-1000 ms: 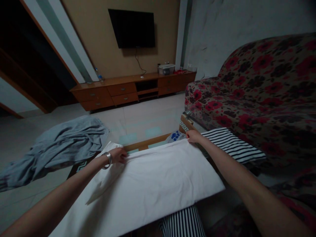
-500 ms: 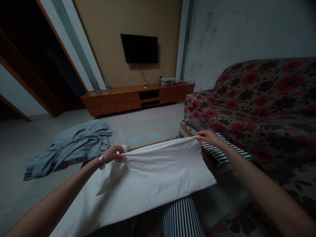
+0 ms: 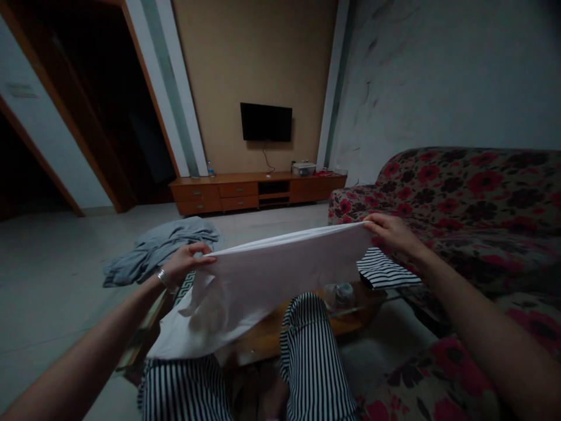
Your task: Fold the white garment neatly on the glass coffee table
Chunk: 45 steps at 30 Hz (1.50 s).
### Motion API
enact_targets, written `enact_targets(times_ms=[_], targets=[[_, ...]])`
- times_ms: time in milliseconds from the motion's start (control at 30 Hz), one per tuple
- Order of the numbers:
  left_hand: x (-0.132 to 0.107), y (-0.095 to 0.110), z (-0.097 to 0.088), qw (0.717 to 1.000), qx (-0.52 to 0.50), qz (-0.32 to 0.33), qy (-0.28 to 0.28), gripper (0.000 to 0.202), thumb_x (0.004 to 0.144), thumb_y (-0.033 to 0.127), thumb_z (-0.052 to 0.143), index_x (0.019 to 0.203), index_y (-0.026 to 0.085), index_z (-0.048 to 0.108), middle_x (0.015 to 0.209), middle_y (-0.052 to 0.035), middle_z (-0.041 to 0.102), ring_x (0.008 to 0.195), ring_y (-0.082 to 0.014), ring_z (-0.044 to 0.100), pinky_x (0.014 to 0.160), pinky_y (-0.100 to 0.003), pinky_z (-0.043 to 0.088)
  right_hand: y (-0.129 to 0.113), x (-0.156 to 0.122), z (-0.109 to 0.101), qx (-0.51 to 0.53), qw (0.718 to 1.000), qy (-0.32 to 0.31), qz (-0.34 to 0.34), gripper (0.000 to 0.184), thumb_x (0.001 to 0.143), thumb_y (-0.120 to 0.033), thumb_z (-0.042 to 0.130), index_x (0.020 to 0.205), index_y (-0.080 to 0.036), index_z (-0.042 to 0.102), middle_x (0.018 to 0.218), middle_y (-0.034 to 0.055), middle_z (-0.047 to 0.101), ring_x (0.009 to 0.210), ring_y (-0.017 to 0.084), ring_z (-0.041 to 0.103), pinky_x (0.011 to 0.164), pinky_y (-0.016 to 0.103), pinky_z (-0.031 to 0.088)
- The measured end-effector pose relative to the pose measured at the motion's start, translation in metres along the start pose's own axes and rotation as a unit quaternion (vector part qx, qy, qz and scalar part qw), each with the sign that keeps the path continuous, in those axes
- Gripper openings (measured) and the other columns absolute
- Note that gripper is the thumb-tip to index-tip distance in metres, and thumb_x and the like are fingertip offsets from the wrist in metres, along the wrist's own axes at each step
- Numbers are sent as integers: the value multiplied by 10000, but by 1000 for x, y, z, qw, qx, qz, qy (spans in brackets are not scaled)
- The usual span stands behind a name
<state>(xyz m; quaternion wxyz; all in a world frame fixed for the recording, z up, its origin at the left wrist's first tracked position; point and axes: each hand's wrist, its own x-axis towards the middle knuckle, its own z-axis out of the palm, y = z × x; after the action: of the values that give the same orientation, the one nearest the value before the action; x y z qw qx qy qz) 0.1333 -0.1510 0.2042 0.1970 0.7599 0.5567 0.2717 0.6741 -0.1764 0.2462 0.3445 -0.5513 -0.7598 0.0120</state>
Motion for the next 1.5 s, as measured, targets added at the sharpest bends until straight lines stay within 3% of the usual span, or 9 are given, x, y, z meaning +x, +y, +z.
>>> enact_targets(times_ms=[200, 367, 600, 900, 1100, 1200, 1333, 1400, 1500], targets=[[-38, 7, -21, 989, -132, -46, 41, 421, 647, 565, 655, 752, 162, 591, 687, 21, 559, 616, -124, 479, 567, -210, 373, -42, -24, -40, 99, 994, 36, -21, 384, 816, -512, 545, 962, -187, 689, 898, 50, 686, 805, 179, 607, 690, 265, 468], [-61, 10, -36, 980, -182, -52, 60, 410, 667, 526, 682, 828, 161, 585, 705, 41, 556, 638, -108, 473, 581, -199, 373, -74, -45, -63, 156, 986, -4, -59, 417, 761, -552, 604, 921, -189, 734, 951, 75, 698, 900, 203, 622, 802, 311, 487], [-89, 24, -52, 967, -229, -62, 90, 432, 626, 502, 736, 818, 148, 580, 693, 39, 561, 634, -105, 480, 583, -198, 376, -94, -59, -67, 118, 991, -29, -53, 410, 706, -560, 661, 853, -186, 741, 851, 56, 721, 779, 190, 651, 697, 293, 516], [-103, 30, -50, 965, -229, -48, 114, 351, 651, 446, 716, 788, 148, 590, 763, 12, 579, 672, -103, 483, 612, -209, 382, -108, -63, -66, 28, 997, 63, -31, 318, 773, -477, 609, 767, -177, 716, 717, 27, 695, 652, 144, 607, 586, 230, 432], [-99, 25, -47, 980, -159, 5, 120, 373, 717, 476, 651, 867, 150, 550, 838, 7, 577, 736, -116, 488, 652, -206, 391, -103, -63, -64, -39, 994, 92, -41, 285, 818, -427, 567, 809, -171, 692, 717, 28, 683, 633, 142, 599, 575, 232, 408], [-95, 23, -47, 992, -22, 60, 111, 380, 764, 484, 577, 959, 158, 565, 909, -22, 594, 813, -152, 520, 739, -253, 421, -101, -66, -63, -46, 992, 78, -86, 295, 849, -406, 533, 916, -173, 702, 851, 52, 716, 744, 169, 640, 660, 251, 447], [-101, 27, -49, 974, 174, 111, 92, 383, 832, 484, 427, 768, 148, 600, 811, -57, 573, 743, -167, 507, 728, -289, 428, -110, -77, -69, -59, 990, 39, -123, 305, 884, -389, 493, 853, -181, 713, 833, 50, 716, 749, 170, 642, 669, 255, 447], [-111, 31, -53, 974, 164, 111, 107, 411, 848, 500, 412, 761, 147, 603, 846, -68, 584, 769, -171, 519, 748, -290, 446, -116, -84, -75, -60, 990, 51, -113, 311, 887, -404, 494, 842, -185, 710, 824, 46, 710, 745, 169, 635, 667, 257, 441], [-132, 36, -63, 987, 29, 93, 129, 415, 848, 521, 460, 911, 148, 632, 1113, -87, 604, 982, -194, 544, 871, -291, 452, -122, -94, -84, -36, 995, 55, -81, 335, 874, -463, 513, 838, -193, 708, 822, 36, 704, 737, 171, 628, 659, 259, 440]])
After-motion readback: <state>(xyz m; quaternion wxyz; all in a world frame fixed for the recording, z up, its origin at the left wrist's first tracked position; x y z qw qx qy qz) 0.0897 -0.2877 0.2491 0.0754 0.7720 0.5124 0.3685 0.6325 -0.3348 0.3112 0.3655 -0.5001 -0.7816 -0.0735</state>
